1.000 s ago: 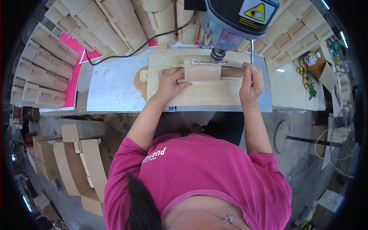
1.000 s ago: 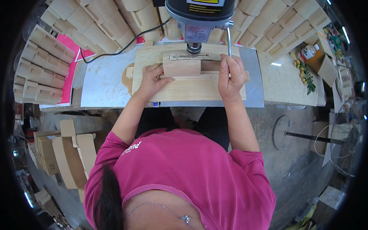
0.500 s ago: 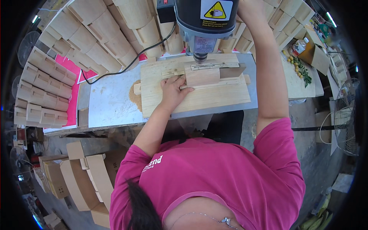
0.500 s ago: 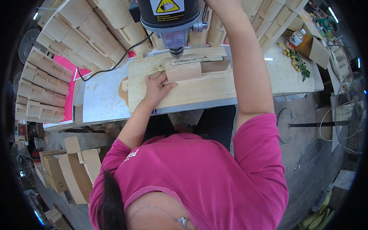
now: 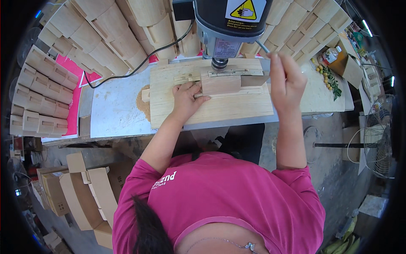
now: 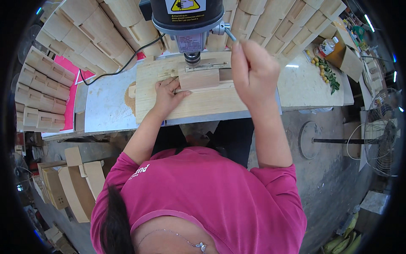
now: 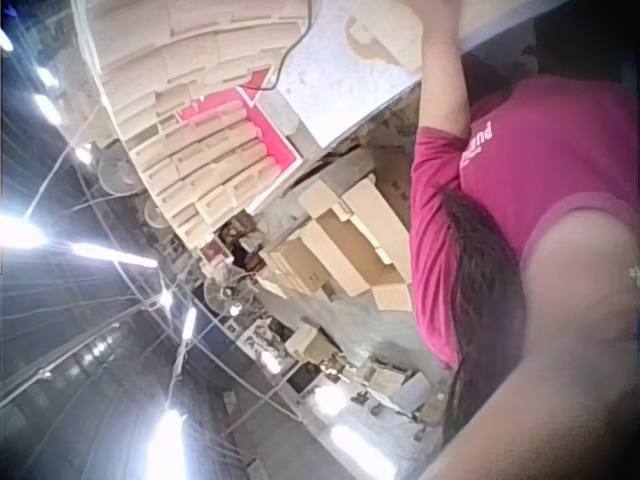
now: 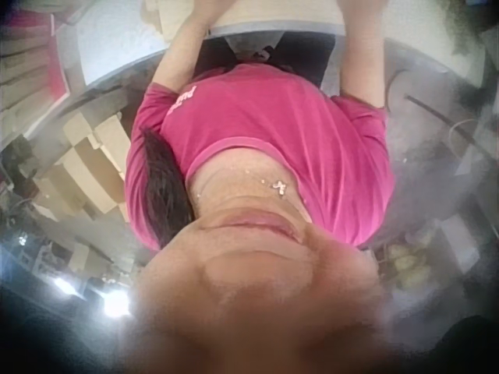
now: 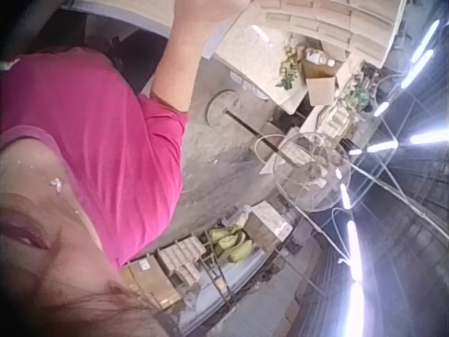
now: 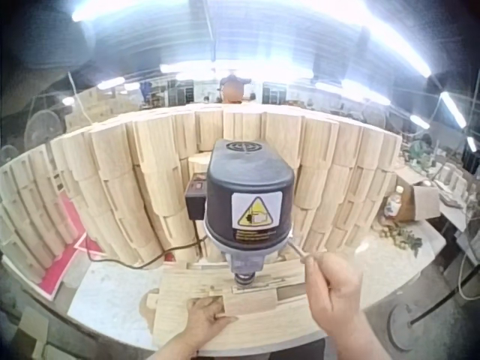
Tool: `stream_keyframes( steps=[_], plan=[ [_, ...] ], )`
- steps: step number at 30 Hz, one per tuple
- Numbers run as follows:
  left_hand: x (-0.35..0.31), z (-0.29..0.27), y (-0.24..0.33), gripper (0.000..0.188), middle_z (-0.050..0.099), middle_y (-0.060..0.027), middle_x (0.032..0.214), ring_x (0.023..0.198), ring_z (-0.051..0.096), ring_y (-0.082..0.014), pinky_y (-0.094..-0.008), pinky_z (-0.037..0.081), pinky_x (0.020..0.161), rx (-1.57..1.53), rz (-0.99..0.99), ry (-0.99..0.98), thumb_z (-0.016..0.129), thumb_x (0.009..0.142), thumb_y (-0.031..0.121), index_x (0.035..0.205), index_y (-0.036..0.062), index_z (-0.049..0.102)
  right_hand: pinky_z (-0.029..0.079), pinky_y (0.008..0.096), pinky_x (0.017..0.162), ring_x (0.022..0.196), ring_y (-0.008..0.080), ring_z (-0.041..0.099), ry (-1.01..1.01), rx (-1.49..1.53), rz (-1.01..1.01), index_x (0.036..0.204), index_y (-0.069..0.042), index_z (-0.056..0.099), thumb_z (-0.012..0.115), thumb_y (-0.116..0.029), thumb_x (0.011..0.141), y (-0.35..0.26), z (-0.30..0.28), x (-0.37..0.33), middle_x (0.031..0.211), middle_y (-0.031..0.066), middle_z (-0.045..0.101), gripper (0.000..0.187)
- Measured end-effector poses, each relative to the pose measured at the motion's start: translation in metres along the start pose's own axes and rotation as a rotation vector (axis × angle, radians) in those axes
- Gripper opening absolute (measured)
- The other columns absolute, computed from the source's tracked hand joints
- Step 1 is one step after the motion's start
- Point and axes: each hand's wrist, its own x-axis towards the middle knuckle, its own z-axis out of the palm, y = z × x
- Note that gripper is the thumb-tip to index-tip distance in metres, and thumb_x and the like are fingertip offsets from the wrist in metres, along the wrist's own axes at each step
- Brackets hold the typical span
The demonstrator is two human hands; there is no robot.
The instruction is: Drilling holes into wooden cylinders using a vertical drill press in a workshop.
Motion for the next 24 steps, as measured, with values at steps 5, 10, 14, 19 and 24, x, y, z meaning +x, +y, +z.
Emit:
stream_keyframes(
  steps=[5,10,14,19,24],
  plan=[
    [0.001,0.004,-0.003,0.045,0.056,-0.0001,0.078,0.080,0.052,-0.0186,-0.0361,0.027,0.079,-0.018,0.023,0.013,0.073,0.063,0.032,0.102,0.0125,0.063,0.035,0.0277,0.046,0.051,0.0182,0.046,0.118,0.107,-0.084,0.082,0.002,0.058,0.054,0.000,0.080,0.022,0.023,-0.033,0.064,0.0093,0.053,0.004],
    [0.001,0.007,-0.003,0.045,0.056,0.0000,0.077,0.079,0.052,-0.0186,-0.0355,0.027,0.079,-0.003,0.030,0.020,0.073,0.063,0.033,0.102,0.0130,0.063,0.041,0.0307,0.057,0.064,0.0230,0.052,0.108,0.116,-0.144,0.086,0.001,0.058,0.057,-0.001,0.079,0.059,0.052,-0.061,0.076,0.0115,0.056,0.008],
    [-0.001,0.004,-0.001,0.045,0.056,0.0003,0.075,0.078,0.052,-0.0184,-0.0349,0.027,0.078,-0.007,0.018,0.027,0.073,0.062,0.033,0.102,0.0131,0.063,0.040,0.0267,0.057,0.064,0.0188,0.051,0.145,0.122,-0.171,0.087,0.000,0.057,0.053,-0.002,0.083,0.061,0.058,-0.063,0.075,0.0102,0.057,0.006],
    [-0.002,0.007,-0.006,0.045,0.056,0.0004,0.075,0.077,0.051,-0.0183,-0.0343,0.027,0.078,0.002,0.042,0.050,0.073,0.062,0.033,0.102,0.0135,0.063,0.039,0.0289,0.050,0.053,0.0214,0.049,0.130,0.080,-0.207,0.078,0.000,0.057,0.057,0.000,0.078,0.045,0.034,-0.045,0.063,0.0088,0.052,0.001],
    [0.002,-0.004,0.001,0.045,0.057,0.0005,0.077,0.078,0.052,-0.0180,-0.0342,0.026,0.078,-0.002,0.033,0.030,0.073,0.062,0.031,0.102,0.0137,0.063,0.038,0.0256,0.047,0.049,0.0167,0.049,0.228,0.099,-0.180,0.073,-0.001,0.054,0.057,-0.013,0.083,0.011,0.011,0.044,0.058,0.0081,0.050,0.016]
  ],
)
